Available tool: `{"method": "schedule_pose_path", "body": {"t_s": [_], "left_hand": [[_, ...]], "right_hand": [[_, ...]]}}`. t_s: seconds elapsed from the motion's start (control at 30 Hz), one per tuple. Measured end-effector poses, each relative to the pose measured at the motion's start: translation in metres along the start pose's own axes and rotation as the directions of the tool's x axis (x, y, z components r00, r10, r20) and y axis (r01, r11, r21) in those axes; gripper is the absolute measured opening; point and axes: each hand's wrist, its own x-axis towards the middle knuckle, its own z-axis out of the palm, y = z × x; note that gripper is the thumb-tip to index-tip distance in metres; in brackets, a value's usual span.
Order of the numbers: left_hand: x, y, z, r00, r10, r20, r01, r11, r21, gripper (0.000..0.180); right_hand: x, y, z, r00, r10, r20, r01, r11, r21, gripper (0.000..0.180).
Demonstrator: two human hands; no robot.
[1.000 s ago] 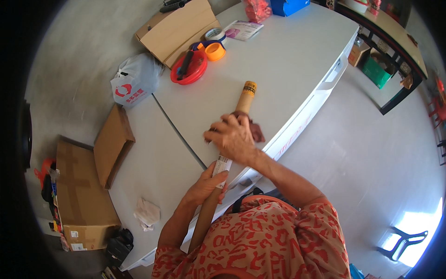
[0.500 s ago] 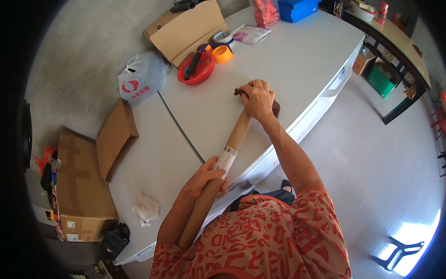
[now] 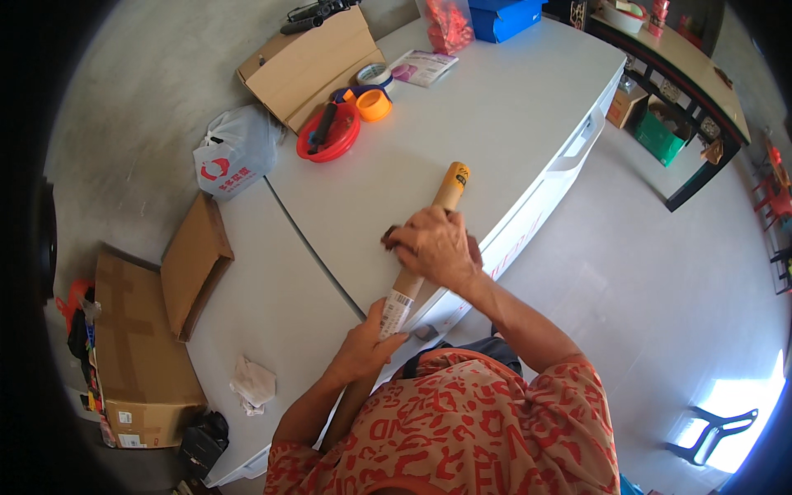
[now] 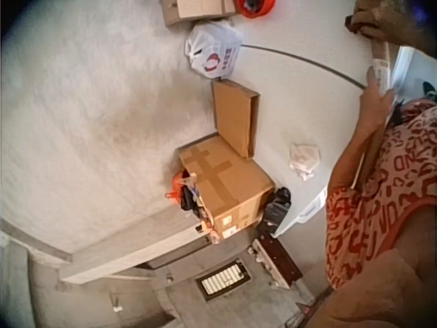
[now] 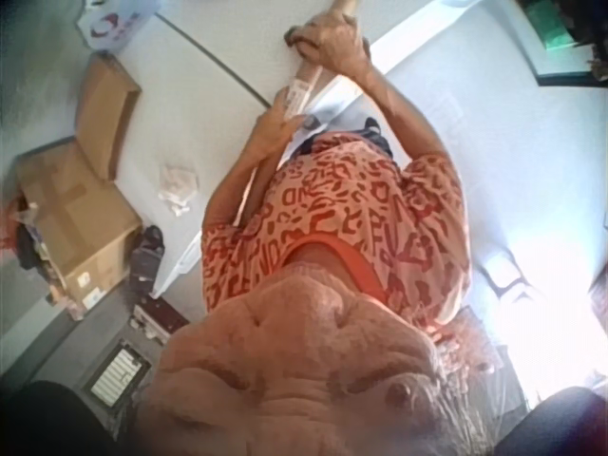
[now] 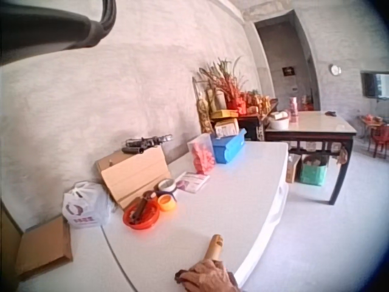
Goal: The person wipes a red plastic plate, a black syringe, a marker, and a small blue cap with a brown cloth. They then wipe a long cardboard tube and a flat cardboard box on a white table, placing the cleaned items back on the table.
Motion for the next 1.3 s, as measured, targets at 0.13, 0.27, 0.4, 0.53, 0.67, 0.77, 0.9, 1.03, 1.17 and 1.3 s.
{"method": "schedule_pose_path", "body": {"t_s": [0.13, 0.27, 0.4, 0.53, 0.67, 0.77, 0.9, 1.03, 1.17, 1.3], "left_hand": [[-0.002, 0.011, 0.002, 1.000, 0.005, -0.022, -0.003, 0.995, 0.105, 0.066], [-0.003, 0.018, 0.005, 0.999, 0.029, -0.031, -0.023, 0.983, 0.180, 0.060], [-0.001, 0.013, 0.011, 0.996, 0.071, -0.062, -0.054, 0.966, 0.252, 0.052], [-0.001, 0.012, 0.018, 0.994, 0.061, -0.088, -0.030, 0.947, 0.318, 0.050], [-0.001, 0.015, 0.020, 0.995, 0.048, -0.086, -0.017, 0.943, 0.332, 0.054], [-0.001, 0.011, 0.024, 0.989, 0.087, -0.117, -0.038, 0.929, 0.368, 0.051], [-0.003, 0.018, 0.029, 0.985, 0.079, -0.155, -0.007, 0.909, 0.417, 0.047], [-0.004, 0.022, 0.033, 0.991, -0.004, -0.134, 0.060, 0.906, 0.418, 0.059], [-0.004, 0.027, 0.034, 0.988, -0.050, -0.147, 0.106, 0.911, 0.400, 0.062], [-0.007, 0.013, 0.029, 0.973, 0.099, -0.210, -0.056, 0.978, 0.201, 0.058]], "right_hand": [[0.029, 0.042, 0.003, 0.992, 0.105, -0.074, -0.115, 0.983, -0.146, 0.014], [0.055, 0.079, 0.006, 0.979, 0.169, -0.115, -0.193, 0.948, -0.253, 0.010], [0.060, 0.077, 0.006, 0.980, 0.174, -0.093, -0.195, 0.923, -0.331, 0.008], [0.033, 0.048, 0.017, 0.999, 0.023, -0.039, -0.035, 0.935, -0.353, 0.010], [-0.005, -0.003, 0.015, 0.980, -0.142, 0.142, 0.157, 0.982, -0.101, 0.014], [-0.029, -0.029, 0.012, 0.950, -0.299, 0.090, 0.285, 0.948, 0.139, 0.008], [-0.021, -0.009, 0.002, 0.964, -0.266, -0.023, 0.265, 0.963, -0.042, 0.009], [0.010, 0.043, -0.002, 0.978, -0.160, -0.135, 0.133, 0.972, -0.192, 0.008], [0.032, 0.078, -0.001, 0.977, 0.054, -0.207, -0.100, 0.970, -0.219, 0.015], [0.045, 0.084, -0.001, 0.916, 0.359, -0.178, -0.381, 0.919, -0.107, 0.017]]}}
